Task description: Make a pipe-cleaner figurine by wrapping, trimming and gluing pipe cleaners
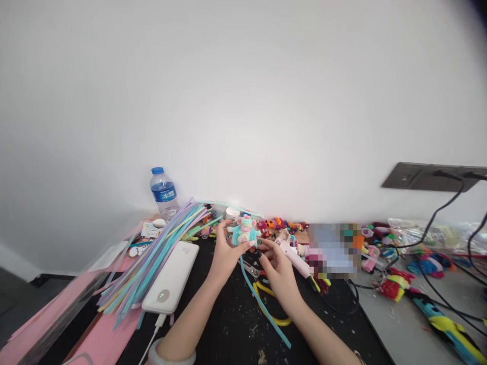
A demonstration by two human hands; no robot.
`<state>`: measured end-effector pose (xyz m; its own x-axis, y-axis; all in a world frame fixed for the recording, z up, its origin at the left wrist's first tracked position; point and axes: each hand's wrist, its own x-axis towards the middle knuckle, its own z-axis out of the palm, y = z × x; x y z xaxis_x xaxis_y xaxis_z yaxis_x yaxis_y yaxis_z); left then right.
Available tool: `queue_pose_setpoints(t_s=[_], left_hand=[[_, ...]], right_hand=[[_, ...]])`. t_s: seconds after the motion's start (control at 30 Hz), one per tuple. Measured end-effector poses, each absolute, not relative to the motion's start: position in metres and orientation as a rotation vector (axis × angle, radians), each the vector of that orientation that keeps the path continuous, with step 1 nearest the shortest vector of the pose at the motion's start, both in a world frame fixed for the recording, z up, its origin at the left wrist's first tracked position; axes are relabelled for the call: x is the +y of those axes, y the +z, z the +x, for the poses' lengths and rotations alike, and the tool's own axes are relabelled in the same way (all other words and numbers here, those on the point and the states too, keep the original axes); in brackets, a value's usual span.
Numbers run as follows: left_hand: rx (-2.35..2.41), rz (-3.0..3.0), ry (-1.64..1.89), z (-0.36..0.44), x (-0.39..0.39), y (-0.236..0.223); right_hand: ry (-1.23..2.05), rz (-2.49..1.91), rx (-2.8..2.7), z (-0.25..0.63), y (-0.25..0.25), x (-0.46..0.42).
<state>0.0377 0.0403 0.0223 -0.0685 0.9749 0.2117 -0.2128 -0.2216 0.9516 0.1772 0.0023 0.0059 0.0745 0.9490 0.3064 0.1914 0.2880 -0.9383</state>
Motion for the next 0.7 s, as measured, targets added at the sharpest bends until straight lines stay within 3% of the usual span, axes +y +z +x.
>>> queue_pose_setpoints(t_s=[0.7], left_hand=[[0.658, 0.985, 1.223, 0.033, 0.04, 0.003]], right_hand=[[0.964, -1.007, -1.15, 0.17, -0.012, 0.015]])
